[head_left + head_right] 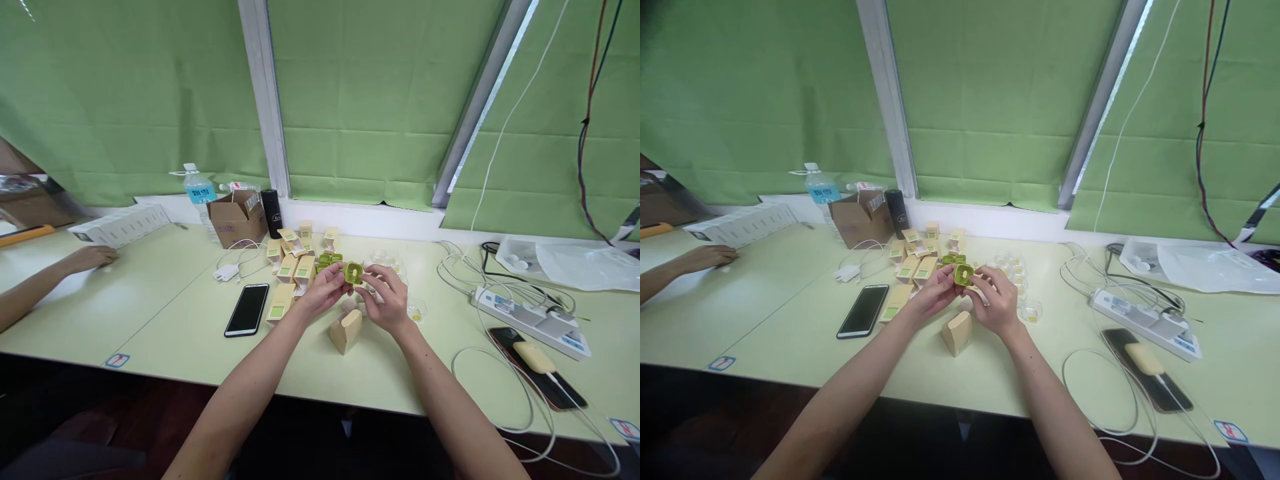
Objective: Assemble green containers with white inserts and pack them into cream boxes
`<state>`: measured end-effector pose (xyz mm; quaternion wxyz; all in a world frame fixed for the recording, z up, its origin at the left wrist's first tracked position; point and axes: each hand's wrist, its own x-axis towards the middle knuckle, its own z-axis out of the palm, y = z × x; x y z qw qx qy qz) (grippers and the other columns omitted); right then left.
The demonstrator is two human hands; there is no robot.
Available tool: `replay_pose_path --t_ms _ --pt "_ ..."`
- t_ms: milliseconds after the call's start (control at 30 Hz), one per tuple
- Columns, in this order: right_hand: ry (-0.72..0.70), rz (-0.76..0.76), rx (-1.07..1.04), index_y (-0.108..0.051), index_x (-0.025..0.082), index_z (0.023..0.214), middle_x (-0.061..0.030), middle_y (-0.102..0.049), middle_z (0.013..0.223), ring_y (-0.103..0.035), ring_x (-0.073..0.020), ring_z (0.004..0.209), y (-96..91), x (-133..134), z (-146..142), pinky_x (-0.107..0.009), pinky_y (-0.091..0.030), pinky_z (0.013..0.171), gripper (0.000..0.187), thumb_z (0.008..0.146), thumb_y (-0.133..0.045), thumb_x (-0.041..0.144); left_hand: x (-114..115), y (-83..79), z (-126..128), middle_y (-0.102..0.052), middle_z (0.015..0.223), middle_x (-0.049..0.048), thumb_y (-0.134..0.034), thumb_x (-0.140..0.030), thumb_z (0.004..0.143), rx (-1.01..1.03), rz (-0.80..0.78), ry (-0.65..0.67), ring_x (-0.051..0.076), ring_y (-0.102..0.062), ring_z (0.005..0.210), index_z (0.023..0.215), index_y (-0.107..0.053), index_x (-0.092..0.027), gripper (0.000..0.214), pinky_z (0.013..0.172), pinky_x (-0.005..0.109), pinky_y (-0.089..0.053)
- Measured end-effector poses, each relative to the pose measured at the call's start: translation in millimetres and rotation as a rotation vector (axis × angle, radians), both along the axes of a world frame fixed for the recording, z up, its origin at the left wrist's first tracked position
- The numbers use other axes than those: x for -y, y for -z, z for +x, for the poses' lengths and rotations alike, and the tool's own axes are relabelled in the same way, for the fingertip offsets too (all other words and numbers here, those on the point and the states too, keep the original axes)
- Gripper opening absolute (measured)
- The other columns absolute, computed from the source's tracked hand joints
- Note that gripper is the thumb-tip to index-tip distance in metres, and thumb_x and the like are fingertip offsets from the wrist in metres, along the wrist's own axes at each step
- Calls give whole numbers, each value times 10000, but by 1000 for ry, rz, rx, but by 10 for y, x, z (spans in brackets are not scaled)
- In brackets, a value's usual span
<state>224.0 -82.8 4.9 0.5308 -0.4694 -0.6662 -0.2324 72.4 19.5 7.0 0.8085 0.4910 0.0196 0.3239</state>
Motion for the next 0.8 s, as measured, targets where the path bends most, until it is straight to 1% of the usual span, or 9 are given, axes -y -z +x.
replay_pose_path --t_ms 100,200,300,433,533,667,800 --pt "20 13 26 -721 303 1110 -112 -696 1103 -673 -262 998 8 -8 -39 -392 -616 713 216 901 -690 259 3 -1 -5 -665 985 57 -904 -411 705 -3 -4 13 132 -625 800 1076 -674 -157 505 732 274 -488" --pt "6 53 34 -705 305 1161 -116 -681 1131 -662 -266 1064 15 -20 -68 -385 -632 724 273 907 -675 209 15 -5 -5 -667 990 56 -902 -420 706 2 7 28 132 -632 802 1080 -680 -155 509 738 280 -494" --pt "12 69 31 -694 299 1186 -121 -675 1131 -665 -267 1070 22 -29 -75 -386 -647 711 291 918 -654 191 25 0 6 -671 993 57 -907 -413 701 18 -10 36 131 -642 806 1073 -684 -151 507 750 281 -510" --pt "23 83 36 -696 321 1187 -108 -664 1144 -661 -255 1075 36 -43 -73 -381 -660 706 297 932 -632 183 25 32 26 -691 1039 67 -919 -370 695 44 -60 43 153 -678 882 1080 -679 -157 501 832 304 -537" --pt "10 102 50 -698 338 1201 -104 -651 1170 -648 -252 1094 49 -52 -71 -372 -660 704 335 930 -620 157 20 59 31 -699 1067 73 -923 -351 693 47 -78 32 163 -686 929 1088 -670 -163 505 879 315 -540" --pt "28 94 77 -682 353 1240 -101 -634 1196 -634 -256 1122 71 -60 -66 -367 -659 712 387 931 -594 137 24 65 23 -700 1087 75 -926 -345 687 41 -91 28 174 -688 963 1111 -651 -166 536 902 328 -544" --pt "61 92 95 -672 350 1258 -96 -608 1227 -620 -257 1147 73 -64 -65 -349 -655 728 404 926 -599 132 34 38 10 -705 1068 69 -918 -330 702 56 -91 47 166 -690 952 1102 -651 -159 510 912 314 -541"
